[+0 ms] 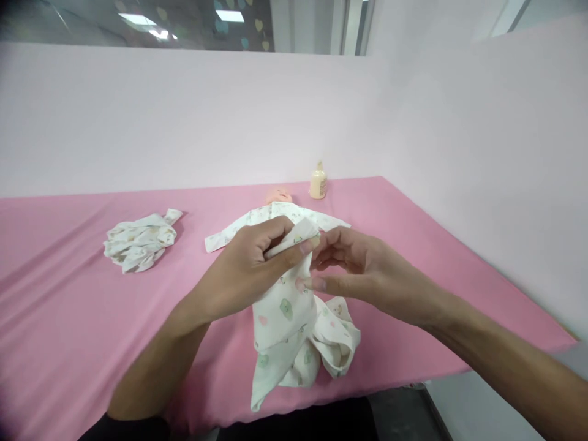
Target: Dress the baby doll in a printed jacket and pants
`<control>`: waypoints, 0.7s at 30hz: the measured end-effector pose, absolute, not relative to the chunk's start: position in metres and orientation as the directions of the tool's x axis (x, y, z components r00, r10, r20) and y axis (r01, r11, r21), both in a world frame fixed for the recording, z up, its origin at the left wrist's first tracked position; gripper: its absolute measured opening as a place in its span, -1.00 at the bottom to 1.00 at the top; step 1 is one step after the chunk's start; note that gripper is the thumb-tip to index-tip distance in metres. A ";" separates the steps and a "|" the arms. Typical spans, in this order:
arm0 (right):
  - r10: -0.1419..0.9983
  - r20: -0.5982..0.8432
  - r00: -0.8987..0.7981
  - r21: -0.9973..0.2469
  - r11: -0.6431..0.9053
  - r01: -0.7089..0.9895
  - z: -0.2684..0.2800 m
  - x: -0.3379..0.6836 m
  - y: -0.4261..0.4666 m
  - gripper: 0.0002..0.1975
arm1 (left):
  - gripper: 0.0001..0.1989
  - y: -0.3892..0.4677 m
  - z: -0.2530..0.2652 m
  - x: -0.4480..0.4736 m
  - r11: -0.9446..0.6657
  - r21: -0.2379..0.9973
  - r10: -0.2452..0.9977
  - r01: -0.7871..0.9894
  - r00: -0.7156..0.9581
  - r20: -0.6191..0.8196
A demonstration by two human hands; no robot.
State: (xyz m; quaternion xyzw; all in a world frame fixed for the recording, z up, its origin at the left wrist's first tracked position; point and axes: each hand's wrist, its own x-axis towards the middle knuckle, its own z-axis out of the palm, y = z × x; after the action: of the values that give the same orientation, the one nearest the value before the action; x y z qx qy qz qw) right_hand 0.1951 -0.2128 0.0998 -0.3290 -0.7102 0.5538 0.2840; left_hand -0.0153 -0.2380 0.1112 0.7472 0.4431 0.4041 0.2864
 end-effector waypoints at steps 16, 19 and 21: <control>0.798 -0.042 -0.601 -0.998 -0.001 0.068 0.095 0.200 -0.211 -0.89 | -0.54 -0.231 0.110 -0.020 -0.406 0.765 0.906 0.500 0.328 0.267; 0.798 -0.118 -0.591 -0.976 -0.203 -0.080 0.090 0.203 -0.216 -0.88 | -0.55 -0.232 0.110 -0.022 -0.431 0.757 0.889 0.492 0.374 0.263; 0.781 -0.175 -0.600 -0.936 -0.321 -0.145 0.083 0.203 -0.220 -0.82 | -0.57 -0.234 0.110 -0.021 -0.466 0.740 0.871 0.484 0.397 0.289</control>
State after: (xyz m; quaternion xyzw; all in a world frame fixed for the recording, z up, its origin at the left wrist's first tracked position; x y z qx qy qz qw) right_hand 0.2026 -0.2200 0.0826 -0.3225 -0.4935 0.7458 0.3102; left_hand -0.0214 -0.2341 0.1105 0.7858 0.4312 0.3400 0.2846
